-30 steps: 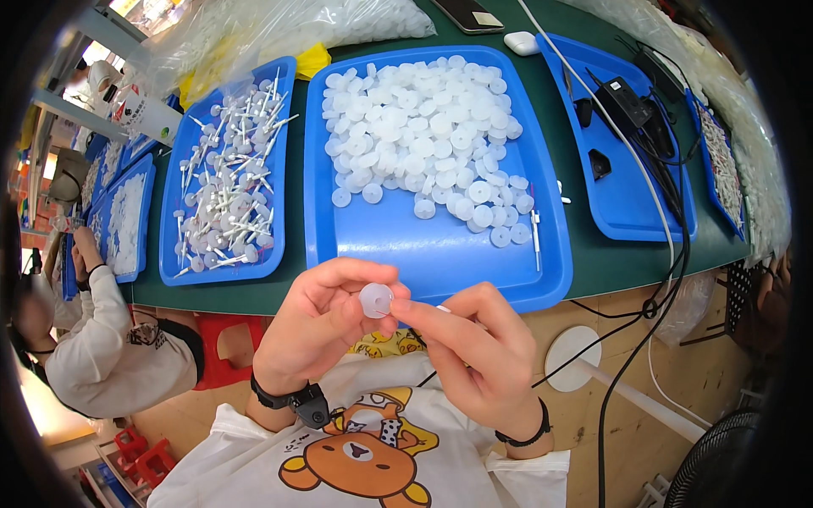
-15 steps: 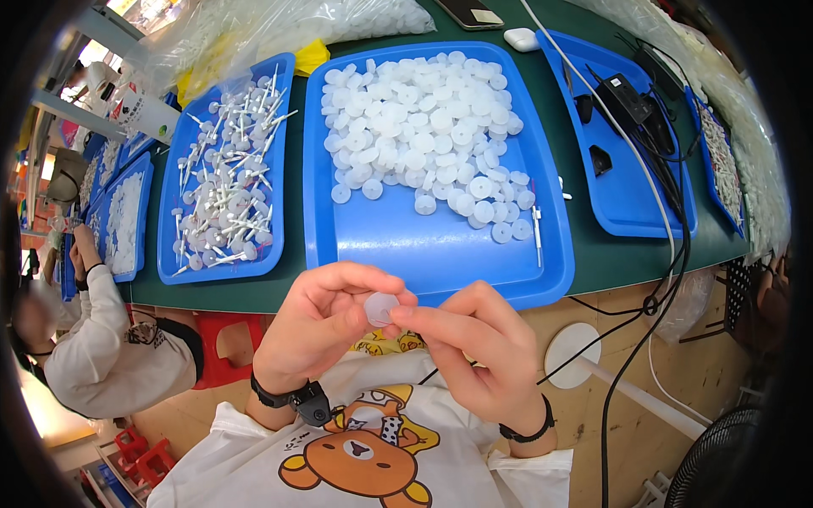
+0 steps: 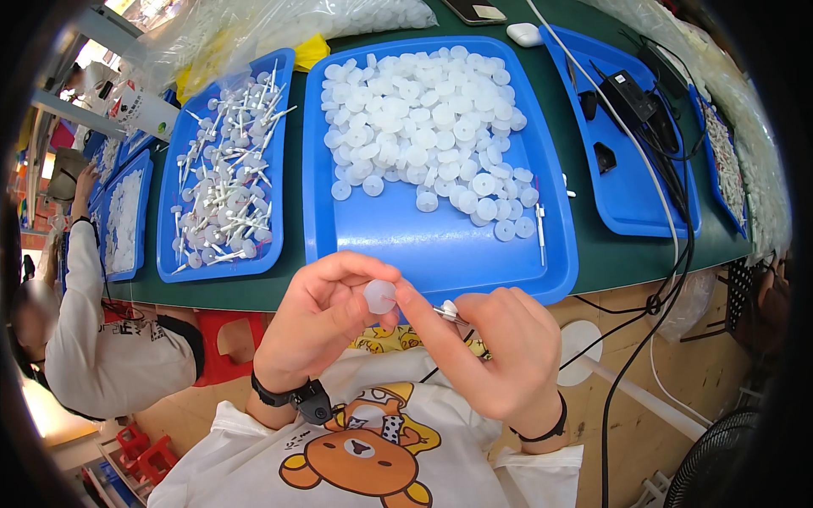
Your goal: The person repeatedly picks up a white plastic stick and a round cotton pad, then presses the pad onto the stick to form a cotton swab. The finished swabs are placed into a blue tray. The person also briefly lifts and repositions a tray of completed swabs.
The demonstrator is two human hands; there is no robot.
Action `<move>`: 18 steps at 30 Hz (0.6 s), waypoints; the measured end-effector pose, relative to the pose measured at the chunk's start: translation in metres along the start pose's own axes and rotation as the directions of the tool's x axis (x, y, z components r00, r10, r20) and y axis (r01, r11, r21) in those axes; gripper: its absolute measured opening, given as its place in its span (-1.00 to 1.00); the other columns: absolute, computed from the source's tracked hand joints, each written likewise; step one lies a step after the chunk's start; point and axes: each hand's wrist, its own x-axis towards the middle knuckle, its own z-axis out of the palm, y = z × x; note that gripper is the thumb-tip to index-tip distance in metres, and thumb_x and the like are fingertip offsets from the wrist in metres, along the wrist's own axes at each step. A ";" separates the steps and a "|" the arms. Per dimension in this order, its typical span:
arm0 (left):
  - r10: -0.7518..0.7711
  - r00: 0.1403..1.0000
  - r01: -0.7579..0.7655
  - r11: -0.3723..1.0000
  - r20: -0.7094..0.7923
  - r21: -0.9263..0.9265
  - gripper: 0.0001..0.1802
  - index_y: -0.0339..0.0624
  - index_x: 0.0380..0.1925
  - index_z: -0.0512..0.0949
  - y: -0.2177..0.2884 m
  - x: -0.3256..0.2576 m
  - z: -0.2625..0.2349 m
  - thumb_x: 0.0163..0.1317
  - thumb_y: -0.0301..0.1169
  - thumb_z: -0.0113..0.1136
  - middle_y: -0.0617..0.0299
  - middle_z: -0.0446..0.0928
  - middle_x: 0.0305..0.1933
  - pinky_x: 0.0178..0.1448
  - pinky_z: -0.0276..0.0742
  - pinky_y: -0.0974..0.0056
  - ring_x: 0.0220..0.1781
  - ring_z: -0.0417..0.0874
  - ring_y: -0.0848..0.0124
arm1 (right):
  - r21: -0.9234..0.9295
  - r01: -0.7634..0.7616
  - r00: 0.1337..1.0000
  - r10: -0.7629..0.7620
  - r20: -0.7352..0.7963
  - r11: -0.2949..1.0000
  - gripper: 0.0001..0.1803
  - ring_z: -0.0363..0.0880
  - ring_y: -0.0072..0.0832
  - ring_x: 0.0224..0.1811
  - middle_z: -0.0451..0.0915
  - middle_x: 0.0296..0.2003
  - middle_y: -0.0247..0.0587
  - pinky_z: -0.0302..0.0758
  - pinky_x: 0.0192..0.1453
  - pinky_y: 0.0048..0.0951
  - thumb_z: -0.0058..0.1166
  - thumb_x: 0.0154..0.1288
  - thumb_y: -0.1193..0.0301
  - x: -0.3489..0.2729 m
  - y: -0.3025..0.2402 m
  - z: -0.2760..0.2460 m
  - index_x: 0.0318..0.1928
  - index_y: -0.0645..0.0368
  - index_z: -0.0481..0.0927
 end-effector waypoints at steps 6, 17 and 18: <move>-0.021 0.998 0.021 1.000 -0.066 0.011 -0.64 -0.36 0.13 0.48 0.001 0.002 0.000 0.37 -0.49 0.18 0.14 0.59 -0.01 0.10 0.54 0.34 -0.04 0.60 0.46 | -0.075 0.044 0.999 -0.043 0.013 0.996 -0.41 0.30 -0.54 -0.58 0.37 -0.45 -0.38 0.16 -0.57 -0.54 0.22 -0.35 0.57 0.001 0.002 0.000 -0.09 0.13 0.77; 0.003 0.987 0.024 0.985 -0.159 0.170 -0.65 -0.42 0.09 0.48 -0.002 0.008 0.003 0.29 -0.62 0.17 -0.03 0.55 0.12 0.25 0.53 0.24 0.20 0.57 0.33 | -0.068 0.040 0.998 -0.036 0.054 0.997 -0.48 0.38 -0.51 -0.53 0.45 -0.39 -0.34 0.19 -0.55 -0.53 0.27 -0.29 0.55 -0.002 -0.003 0.002 -0.12 0.16 0.77; -0.006 0.987 0.031 0.987 -0.158 0.156 -0.65 -0.42 0.09 0.48 -0.002 0.009 0.004 0.30 -0.61 0.18 -0.03 0.54 0.12 0.24 0.53 0.24 0.20 0.57 0.32 | -0.040 0.027 0.998 -0.025 0.050 0.999 -0.49 0.38 -0.51 -0.54 0.46 -0.39 -0.34 0.20 -0.55 -0.52 0.28 -0.27 0.57 -0.003 -0.004 0.002 -0.12 0.17 0.76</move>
